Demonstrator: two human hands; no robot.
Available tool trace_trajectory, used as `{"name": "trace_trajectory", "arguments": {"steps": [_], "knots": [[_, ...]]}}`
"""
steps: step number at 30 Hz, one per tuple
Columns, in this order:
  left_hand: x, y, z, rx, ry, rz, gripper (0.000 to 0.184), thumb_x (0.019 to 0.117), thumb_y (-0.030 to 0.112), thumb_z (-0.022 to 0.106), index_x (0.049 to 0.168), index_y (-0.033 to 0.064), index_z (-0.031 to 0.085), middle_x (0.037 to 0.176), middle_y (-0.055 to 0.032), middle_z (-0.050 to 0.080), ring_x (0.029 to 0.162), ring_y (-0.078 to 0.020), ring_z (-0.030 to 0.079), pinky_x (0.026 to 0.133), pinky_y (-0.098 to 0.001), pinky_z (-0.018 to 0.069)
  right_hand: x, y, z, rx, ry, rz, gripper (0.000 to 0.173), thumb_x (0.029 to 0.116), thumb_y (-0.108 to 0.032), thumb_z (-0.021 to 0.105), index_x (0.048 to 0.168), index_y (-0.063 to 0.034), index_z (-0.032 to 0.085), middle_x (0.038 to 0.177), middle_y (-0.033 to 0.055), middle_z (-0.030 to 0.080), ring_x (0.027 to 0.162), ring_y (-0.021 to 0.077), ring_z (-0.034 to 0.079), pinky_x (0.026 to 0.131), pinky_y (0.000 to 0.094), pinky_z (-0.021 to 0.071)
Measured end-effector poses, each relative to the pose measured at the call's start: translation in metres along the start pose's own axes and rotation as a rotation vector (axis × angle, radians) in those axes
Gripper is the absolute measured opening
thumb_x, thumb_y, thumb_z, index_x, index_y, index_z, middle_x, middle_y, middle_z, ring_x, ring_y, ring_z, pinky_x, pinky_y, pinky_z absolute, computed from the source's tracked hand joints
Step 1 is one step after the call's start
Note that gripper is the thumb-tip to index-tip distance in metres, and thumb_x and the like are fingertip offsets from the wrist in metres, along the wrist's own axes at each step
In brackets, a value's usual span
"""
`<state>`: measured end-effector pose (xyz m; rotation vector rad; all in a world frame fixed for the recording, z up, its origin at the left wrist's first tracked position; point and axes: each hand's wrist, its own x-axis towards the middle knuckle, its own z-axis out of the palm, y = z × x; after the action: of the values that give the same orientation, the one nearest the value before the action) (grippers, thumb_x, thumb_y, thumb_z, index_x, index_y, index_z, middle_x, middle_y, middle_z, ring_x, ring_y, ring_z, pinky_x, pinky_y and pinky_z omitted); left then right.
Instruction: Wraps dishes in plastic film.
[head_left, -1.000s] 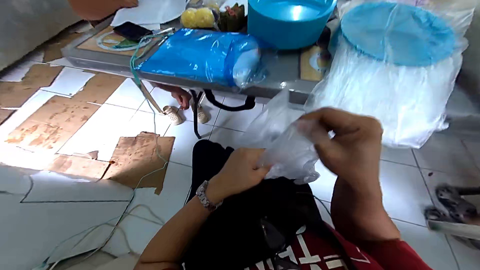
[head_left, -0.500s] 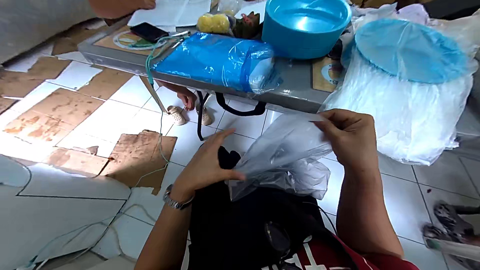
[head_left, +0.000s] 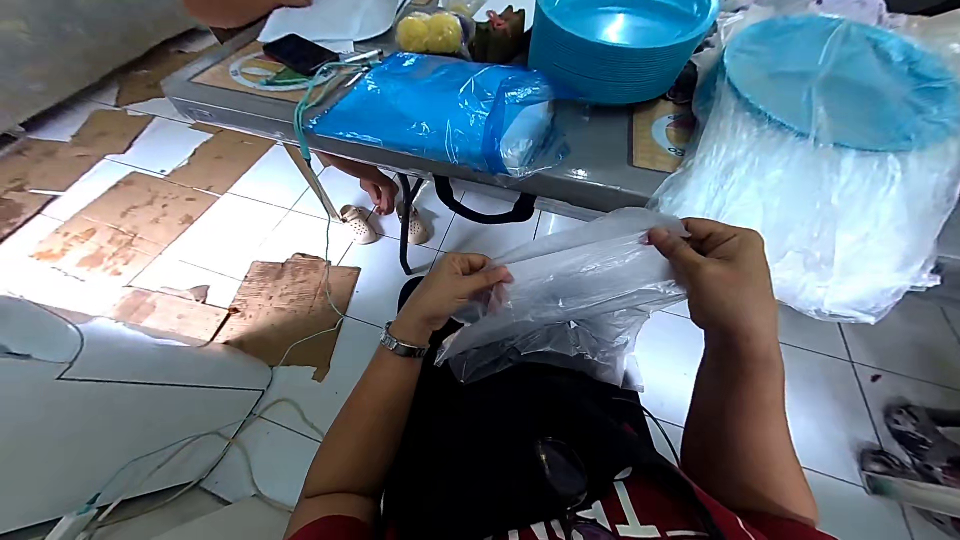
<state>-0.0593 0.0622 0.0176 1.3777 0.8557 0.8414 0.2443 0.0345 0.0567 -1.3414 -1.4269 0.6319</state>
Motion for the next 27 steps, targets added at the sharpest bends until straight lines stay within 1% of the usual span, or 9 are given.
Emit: {"name": "trace_trajectory", "arguments": {"steps": [4,11,14,15,17,19,21,24,27], "knots": [[-0.011,-0.003,-0.020,0.079,0.067,-0.033,0.018,0.1035,0.007,0.055,0.093,0.0042,0.069,0.074,0.0017,0.071,0.064,-0.0024,0.066,0.062,-0.0190,0.0564,0.001,0.007,-0.005,0.079,0.060,0.092,0.015,0.1003,-0.012,0.062,0.088,-0.0117,0.070,0.063,-0.0109,0.059,0.046,-0.0045,0.044,0.045,0.0134,0.0384],[-0.019,-0.005,-0.032,0.082,0.127,-0.018,0.015,0.0987,0.001,0.060,0.086,0.0051,0.068,0.072,0.0000,0.073,0.063,-0.0038,0.068,0.061,-0.0191,0.0567,-0.001,0.010,-0.005,0.107,0.080,0.123,0.016,0.0997,-0.009,0.062,0.085,-0.0114,0.070,0.059,-0.0109,0.056,0.045,-0.0041,0.042,0.044,0.0133,0.0366],[-0.017,-0.003,-0.031,0.180,0.107,0.016,0.011,0.0888,-0.003,0.071,0.098,0.0025,0.069,0.080,-0.0008,0.074,0.070,-0.0045,0.069,0.068,-0.0212,0.0584,0.000,0.010,-0.006,0.116,0.084,0.124,0.015,0.0995,-0.009,0.063,0.087,-0.0109,0.070,0.062,-0.0107,0.060,0.046,-0.0045,0.045,0.046,0.0129,0.0399],[-0.015,-0.002,-0.030,0.233,0.086,0.040,0.031,0.0829,-0.001,0.077,0.112,0.0026,0.067,0.090,-0.0018,0.074,0.078,-0.0055,0.069,0.073,-0.0228,0.0592,0.000,0.010,-0.006,0.113,0.079,0.120,0.015,0.0996,-0.008,0.062,0.087,-0.0107,0.070,0.062,-0.0110,0.060,0.047,-0.0049,0.045,0.046,0.0129,0.0402],[-0.007,0.002,-0.024,0.410,0.034,0.112,0.079,0.0728,0.020,0.087,0.142,0.0069,0.053,0.120,-0.0046,0.070,0.104,-0.0108,0.067,0.089,-0.0304,0.0567,-0.001,0.010,-0.004,0.108,0.063,0.104,0.015,0.0992,-0.006,0.062,0.087,-0.0099,0.070,0.061,-0.0109,0.058,0.046,-0.0048,0.043,0.045,0.0126,0.0381],[0.006,0.006,-0.008,0.549,0.018,0.211,0.097,0.0692,0.038,0.090,0.150,0.0059,0.047,0.130,-0.0103,0.067,0.115,-0.0195,0.064,0.096,-0.0398,0.0531,-0.002,0.009,0.001,0.101,0.037,0.080,0.015,0.0987,-0.006,0.062,0.087,-0.0097,0.071,0.060,-0.0107,0.057,0.045,-0.0045,0.042,0.044,0.0127,0.0369],[0.017,0.012,0.010,0.582,-0.001,0.268,0.075,0.0788,0.035,0.086,0.141,0.0045,0.057,0.119,-0.0100,0.071,0.107,-0.0192,0.067,0.094,-0.0401,0.0547,-0.003,0.007,0.005,0.087,0.007,0.066,0.014,0.0980,-0.005,0.062,0.088,-0.0083,0.071,0.059,-0.0103,0.056,0.044,-0.0041,0.041,0.044,0.0140,0.0367],[0.025,0.013,0.026,0.584,0.055,0.342,0.019,0.0938,0.020,0.072,0.103,0.0037,0.074,0.092,-0.0049,0.072,0.086,-0.0122,0.068,0.083,-0.0360,0.0575,-0.007,0.006,0.007,0.053,-0.028,0.071,0.011,0.0976,-0.005,0.061,0.090,-0.0018,0.070,0.061,-0.0064,0.056,0.047,-0.0016,0.043,0.047,0.0182,0.0405],[0.028,0.001,0.029,0.527,0.155,0.366,0.021,0.0979,0.020,0.064,0.097,0.0024,0.075,0.086,0.0001,0.074,0.079,-0.0033,0.069,0.078,-0.0244,0.0585,-0.007,0.010,0.001,0.022,-0.058,0.073,0.014,0.0976,-0.009,0.063,0.091,0.0007,0.071,0.068,-0.0018,0.064,0.056,0.0003,0.052,0.055,0.0216,0.0457]]}}
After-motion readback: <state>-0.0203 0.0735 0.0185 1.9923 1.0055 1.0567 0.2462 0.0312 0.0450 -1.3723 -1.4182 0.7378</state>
